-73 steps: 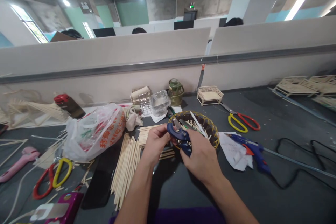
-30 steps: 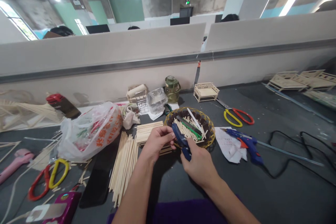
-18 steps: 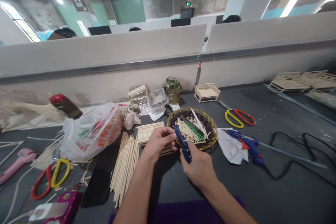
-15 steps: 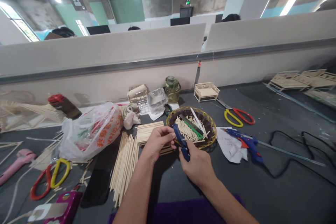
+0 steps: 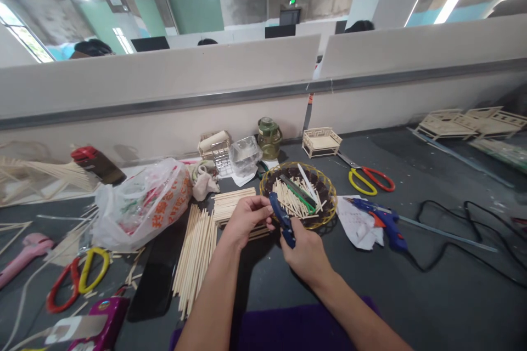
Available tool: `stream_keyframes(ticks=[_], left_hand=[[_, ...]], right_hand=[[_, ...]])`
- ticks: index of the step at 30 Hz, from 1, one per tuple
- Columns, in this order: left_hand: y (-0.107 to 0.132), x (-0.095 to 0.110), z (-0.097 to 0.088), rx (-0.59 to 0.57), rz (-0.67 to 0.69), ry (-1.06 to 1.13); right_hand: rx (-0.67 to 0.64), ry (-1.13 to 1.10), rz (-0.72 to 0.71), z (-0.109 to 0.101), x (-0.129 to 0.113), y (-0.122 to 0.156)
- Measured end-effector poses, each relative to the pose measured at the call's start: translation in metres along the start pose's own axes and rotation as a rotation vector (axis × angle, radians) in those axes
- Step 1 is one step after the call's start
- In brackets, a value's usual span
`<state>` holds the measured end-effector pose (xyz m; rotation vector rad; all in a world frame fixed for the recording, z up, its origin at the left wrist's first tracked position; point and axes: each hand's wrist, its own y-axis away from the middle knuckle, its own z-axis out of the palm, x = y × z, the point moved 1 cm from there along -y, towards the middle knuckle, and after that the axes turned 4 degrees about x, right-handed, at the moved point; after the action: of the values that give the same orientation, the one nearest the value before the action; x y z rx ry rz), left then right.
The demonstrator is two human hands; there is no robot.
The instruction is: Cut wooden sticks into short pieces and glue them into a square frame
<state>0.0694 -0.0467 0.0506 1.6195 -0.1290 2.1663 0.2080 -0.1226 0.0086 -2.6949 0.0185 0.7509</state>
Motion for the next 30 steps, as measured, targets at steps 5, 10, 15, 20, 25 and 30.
stream_keyframes(ticks=[5, 10, 15, 20, 25, 30], left_hand=[[-0.002, -0.001, -0.001, -0.009, -0.006, 0.01], [-0.002, 0.004, -0.006, 0.035, 0.007, 0.073], [-0.002, 0.007, -0.007, 0.082, 0.016, 0.13], [-0.002, 0.005, -0.004, 0.049, 0.025, 0.155], [0.001, 0.005, 0.003, -0.009, 0.065, 0.169], [0.005, 0.006, 0.008, -0.035, 0.059, 0.152]], right_hand=[[-0.012, -0.077, 0.051, -0.003, -0.003, 0.0], [0.004, -0.246, 0.054, -0.027, -0.014, -0.004], [0.119, -0.345, 0.144, -0.053, -0.006, -0.017], [0.111, -0.179, 0.079, -0.053, -0.005, -0.017], [0.167, 0.04, -0.079, -0.044, -0.013, -0.01], [0.165, 0.087, -0.109, -0.042, -0.012, -0.01]])
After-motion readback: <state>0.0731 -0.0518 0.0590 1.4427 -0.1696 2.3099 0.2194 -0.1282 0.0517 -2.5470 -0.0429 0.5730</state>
